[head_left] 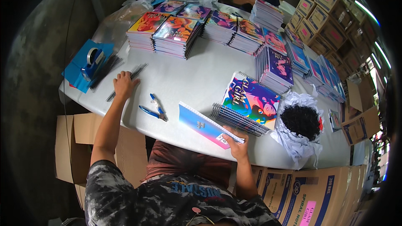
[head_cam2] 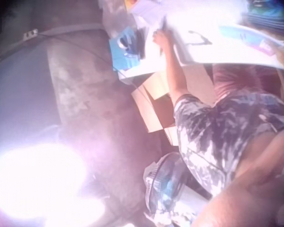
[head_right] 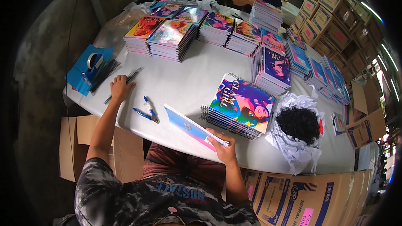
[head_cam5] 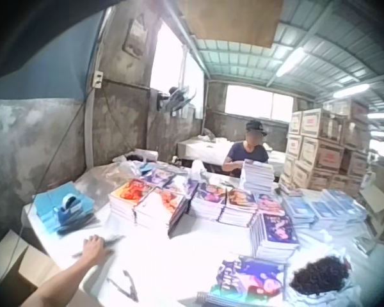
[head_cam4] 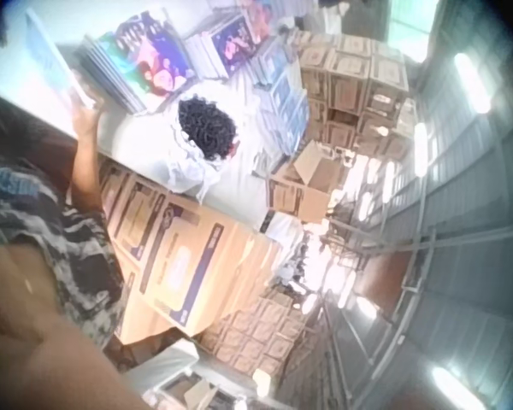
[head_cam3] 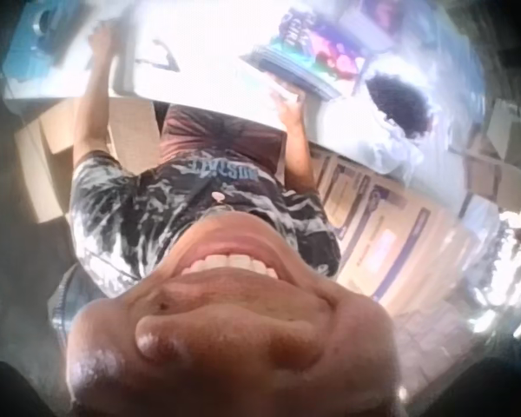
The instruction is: The person assembles spiral-bound notebooks by inserting metal spiral coils into pre-punched holes and securing them with pliers. They handle multiple notebooks one at a time, aligning the coils, and crimping the ends to complete the binding.
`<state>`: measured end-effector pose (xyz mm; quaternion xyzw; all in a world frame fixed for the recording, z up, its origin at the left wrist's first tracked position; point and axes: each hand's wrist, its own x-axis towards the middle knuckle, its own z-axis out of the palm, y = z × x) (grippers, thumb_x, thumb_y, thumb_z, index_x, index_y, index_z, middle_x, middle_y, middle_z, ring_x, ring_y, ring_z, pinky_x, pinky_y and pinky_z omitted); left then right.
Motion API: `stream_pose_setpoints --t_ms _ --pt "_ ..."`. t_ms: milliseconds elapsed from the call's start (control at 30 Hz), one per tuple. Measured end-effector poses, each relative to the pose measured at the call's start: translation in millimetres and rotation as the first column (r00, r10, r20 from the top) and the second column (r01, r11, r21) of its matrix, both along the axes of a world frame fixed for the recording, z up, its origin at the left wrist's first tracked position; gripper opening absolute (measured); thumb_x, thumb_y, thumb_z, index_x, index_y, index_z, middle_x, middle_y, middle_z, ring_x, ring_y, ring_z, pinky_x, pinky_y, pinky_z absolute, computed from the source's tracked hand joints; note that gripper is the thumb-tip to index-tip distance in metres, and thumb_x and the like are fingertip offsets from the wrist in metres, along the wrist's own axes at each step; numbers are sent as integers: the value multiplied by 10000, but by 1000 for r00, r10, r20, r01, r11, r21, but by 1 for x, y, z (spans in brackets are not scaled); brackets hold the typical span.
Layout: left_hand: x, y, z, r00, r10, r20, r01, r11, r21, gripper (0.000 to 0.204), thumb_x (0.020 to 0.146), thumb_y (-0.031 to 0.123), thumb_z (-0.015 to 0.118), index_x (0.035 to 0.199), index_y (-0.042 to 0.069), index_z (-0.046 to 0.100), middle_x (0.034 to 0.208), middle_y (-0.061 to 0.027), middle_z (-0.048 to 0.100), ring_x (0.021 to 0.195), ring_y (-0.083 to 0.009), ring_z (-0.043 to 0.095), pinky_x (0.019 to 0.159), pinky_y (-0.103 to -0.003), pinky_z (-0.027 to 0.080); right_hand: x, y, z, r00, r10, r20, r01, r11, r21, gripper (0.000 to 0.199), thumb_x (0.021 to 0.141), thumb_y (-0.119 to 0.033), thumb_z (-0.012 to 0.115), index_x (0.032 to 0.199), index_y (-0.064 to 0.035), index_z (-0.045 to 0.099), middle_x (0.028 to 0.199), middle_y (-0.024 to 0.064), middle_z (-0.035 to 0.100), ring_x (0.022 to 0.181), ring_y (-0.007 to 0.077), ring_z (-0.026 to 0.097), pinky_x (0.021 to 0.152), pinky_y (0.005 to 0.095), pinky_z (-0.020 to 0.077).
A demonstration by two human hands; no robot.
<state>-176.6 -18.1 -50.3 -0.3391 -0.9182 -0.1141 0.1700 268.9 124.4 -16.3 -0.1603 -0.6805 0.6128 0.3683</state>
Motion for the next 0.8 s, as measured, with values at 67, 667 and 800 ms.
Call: stream_pose_setpoints --t_ms 67,667,800 --pt "-3 0 4 1000 3 12 -3 1000 -16 262 814 352 588 893 113 658 1034 -72 565 1000 -246 523 809 -417 393 -2 0 1 1000 -4 5 4 1000 13 252 791 22 640 1043 32 636 1031 118 649 879 107 595 783 232 483" --pt "160 7 108 275 -695 665 406 710 575 361 923 373 456 923 24 548 687 15 411 628 -82 351 591 -229 335 -8 2 5 991 -120 56 118 992 46 308 792 29 640 1097 45 599 1049 102 637 894 94 582 797 220 464" --pt "169 13 106 320 -632 706 455 756 471 346 934 365 477 849 35 540 670 28 392 644 -76 363 593 -225 345 -9 4 4 990 -133 41 130 989 71 291 796 25 638 1085 43 608 1021 98 648 873 93 588 776 215 470"
